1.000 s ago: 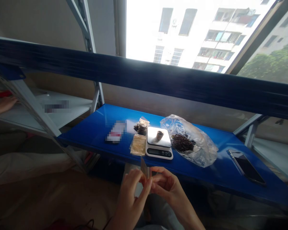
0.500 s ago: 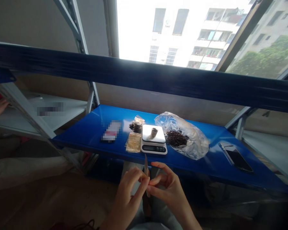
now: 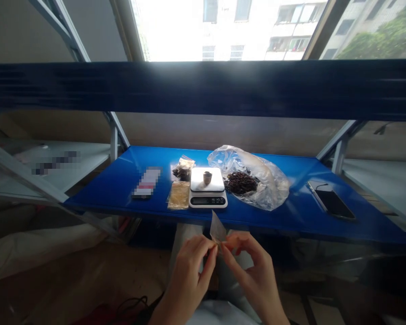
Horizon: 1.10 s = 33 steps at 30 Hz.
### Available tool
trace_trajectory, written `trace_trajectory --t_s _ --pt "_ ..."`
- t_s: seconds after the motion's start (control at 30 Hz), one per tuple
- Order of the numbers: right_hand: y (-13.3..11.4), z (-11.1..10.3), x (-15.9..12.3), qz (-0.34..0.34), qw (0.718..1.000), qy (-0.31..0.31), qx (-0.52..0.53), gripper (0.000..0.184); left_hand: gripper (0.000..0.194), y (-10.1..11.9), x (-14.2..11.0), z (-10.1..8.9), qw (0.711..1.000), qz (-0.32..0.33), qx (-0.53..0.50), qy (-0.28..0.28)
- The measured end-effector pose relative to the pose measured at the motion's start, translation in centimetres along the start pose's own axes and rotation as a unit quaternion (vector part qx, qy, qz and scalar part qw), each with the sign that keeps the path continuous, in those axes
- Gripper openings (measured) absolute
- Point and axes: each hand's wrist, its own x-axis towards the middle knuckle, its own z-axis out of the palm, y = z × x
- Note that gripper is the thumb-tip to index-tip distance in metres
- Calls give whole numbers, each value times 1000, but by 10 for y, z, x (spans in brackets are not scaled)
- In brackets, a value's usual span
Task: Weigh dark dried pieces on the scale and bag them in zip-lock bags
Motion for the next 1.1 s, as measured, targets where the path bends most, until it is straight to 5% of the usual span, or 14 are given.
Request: trace_trajectory --t_s 0.13,0.33,0.47,0.7,0.97,1.1 --pt "3 -10 11 -65 996 30 -62 9 17 0 -2 8 999 22 31 -29" --pt "8 -2 24 -126 978 -125 -113 19 17 -11 8 -2 997 -3 72 41" --pt "10 17 25 -112 970 -171 -133 20 16 -16 20 -11 992 41 87 88" --pt "-3 45 41 -71 961 -239 -115 20 18 -25 47 -37 982 122 119 87" --pt "-17 71 51 -57 950 -296 -87 22 18 -25 35 -59 982 133 98 93" --pt "-21 74 63 -1 962 -264 -71 13 12 -29 36 -79 979 143 110 94"
